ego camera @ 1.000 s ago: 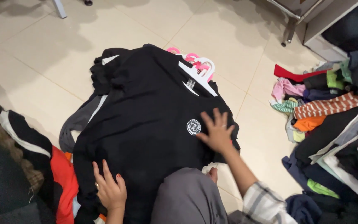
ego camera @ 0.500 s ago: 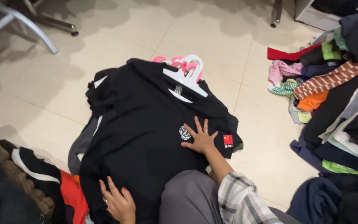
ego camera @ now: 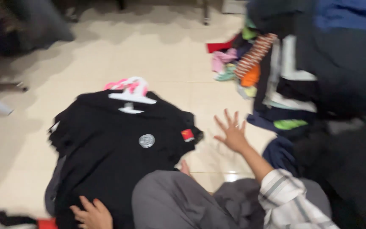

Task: Hanging black t-shirts onto pink and white plastic hangers while sitting on the floor.

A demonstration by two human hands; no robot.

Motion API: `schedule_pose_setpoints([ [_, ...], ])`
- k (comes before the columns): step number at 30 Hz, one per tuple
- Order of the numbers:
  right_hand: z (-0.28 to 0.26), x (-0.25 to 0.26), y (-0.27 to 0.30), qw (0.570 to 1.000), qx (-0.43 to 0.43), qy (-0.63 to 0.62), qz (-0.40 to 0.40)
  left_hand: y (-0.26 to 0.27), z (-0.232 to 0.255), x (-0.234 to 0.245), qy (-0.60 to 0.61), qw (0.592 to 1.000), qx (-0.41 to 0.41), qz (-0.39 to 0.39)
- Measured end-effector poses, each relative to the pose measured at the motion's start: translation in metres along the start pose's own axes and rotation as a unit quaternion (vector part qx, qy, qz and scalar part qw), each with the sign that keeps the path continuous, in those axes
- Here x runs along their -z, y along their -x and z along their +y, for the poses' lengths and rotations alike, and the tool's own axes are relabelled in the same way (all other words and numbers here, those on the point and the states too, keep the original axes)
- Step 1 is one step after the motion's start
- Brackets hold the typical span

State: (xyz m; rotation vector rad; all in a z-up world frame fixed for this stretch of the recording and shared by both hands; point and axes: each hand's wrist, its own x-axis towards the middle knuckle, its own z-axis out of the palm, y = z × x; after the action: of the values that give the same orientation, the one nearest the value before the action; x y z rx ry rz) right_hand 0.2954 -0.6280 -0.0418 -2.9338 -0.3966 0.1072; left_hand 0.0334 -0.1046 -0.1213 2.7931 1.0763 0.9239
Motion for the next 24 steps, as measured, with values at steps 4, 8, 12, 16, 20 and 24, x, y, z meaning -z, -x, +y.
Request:
schedule_pose_setpoints([
  [4, 0.096, 0.072, 0.077, 0.988, -0.123, -0.022, 0.094, -0.066, 0.083, 0.020, 0.167, 0.975, 0.026, -0.145],
  [8, 0.144, 0.133, 0.169, 0.960, -0.228, -0.070, 0.146, -0.097, 0.201, 0.036, 0.270, 0.918, -0.072, -0.281],
  [12, 0.187, 0.137, 0.255, 0.934, -0.295, -0.064, 0.193, -0.048, 0.336, 0.019, 0.252, 0.891, -0.203, -0.318],
  [16, 0.202, 0.131, 0.333, 0.889, -0.392, -0.128, 0.201, 0.069, 0.446, 0.002, 0.295, 0.821, -0.372, -0.316],
  [20, 0.213, 0.103, 0.388, 0.815, -0.524, -0.144, 0.202, 0.190, 0.542, 0.120, 0.281, 0.738, -0.458, -0.408],
  [24, 0.223, 0.052, 0.416, 0.761, -0.604, -0.148, 0.183, 0.268, 0.577, 0.183, 0.302, 0.656, -0.532, -0.443],
])
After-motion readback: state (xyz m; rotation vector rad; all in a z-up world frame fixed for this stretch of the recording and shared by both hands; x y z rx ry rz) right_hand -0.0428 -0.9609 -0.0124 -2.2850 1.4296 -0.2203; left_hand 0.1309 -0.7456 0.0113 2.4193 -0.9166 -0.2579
